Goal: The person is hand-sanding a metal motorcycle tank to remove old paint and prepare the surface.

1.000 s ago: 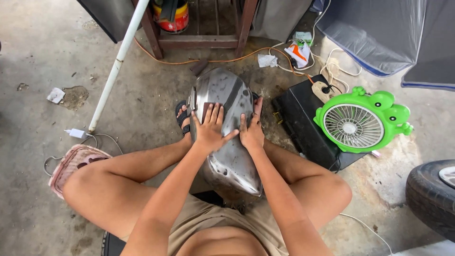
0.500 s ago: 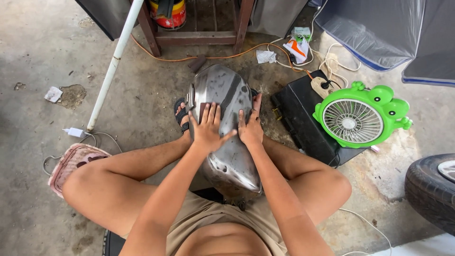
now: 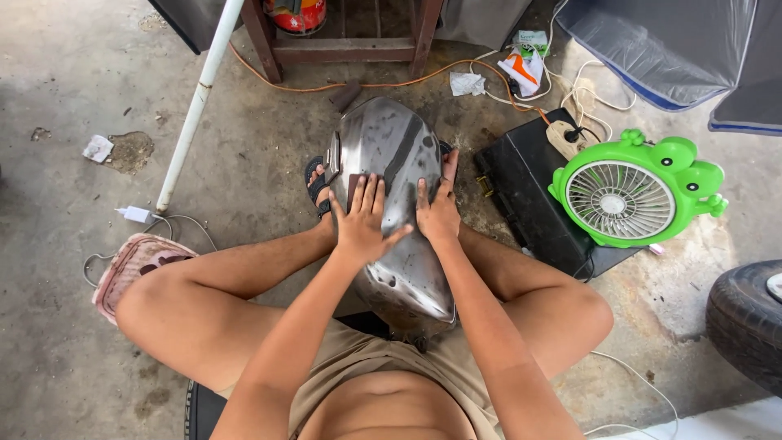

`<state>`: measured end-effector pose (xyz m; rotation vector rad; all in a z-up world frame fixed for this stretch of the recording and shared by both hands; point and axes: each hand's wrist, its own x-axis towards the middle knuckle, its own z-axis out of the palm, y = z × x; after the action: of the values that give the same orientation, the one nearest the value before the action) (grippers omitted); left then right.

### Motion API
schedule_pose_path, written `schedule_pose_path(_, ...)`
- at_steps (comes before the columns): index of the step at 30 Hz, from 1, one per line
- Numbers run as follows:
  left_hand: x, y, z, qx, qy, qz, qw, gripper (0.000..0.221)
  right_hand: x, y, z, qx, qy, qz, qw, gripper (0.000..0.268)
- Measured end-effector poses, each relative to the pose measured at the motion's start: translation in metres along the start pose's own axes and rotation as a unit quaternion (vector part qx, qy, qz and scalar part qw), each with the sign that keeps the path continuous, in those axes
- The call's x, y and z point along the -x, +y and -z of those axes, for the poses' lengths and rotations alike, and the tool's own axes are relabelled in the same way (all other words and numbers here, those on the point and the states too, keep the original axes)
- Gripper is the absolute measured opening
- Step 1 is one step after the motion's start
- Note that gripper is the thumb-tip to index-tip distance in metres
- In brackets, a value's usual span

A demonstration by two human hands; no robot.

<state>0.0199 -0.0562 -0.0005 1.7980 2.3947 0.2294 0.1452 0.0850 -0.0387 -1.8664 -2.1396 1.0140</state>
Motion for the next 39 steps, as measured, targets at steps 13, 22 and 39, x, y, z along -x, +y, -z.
schedule_pose_path(13,-0.023,0.007,0.015,-0.03,-0.069,0.026,0.997,0.12,0.0,0.0,0.006,-0.017,-0.01,0.017,1.0,0.085)
schedule_pose_path(22,-0.045,0.005,0.012,-0.036,-0.046,0.01,0.998,0.119,-0.046,0.042,-0.028,0.178,-0.02,0.11,0.978,0.065)
schedule_pose_path(39,-0.02,0.007,0.009,-0.012,-0.04,0.012,0.999,0.118,-0.028,0.029,-0.015,0.084,-0.018,0.063,0.994,0.076)
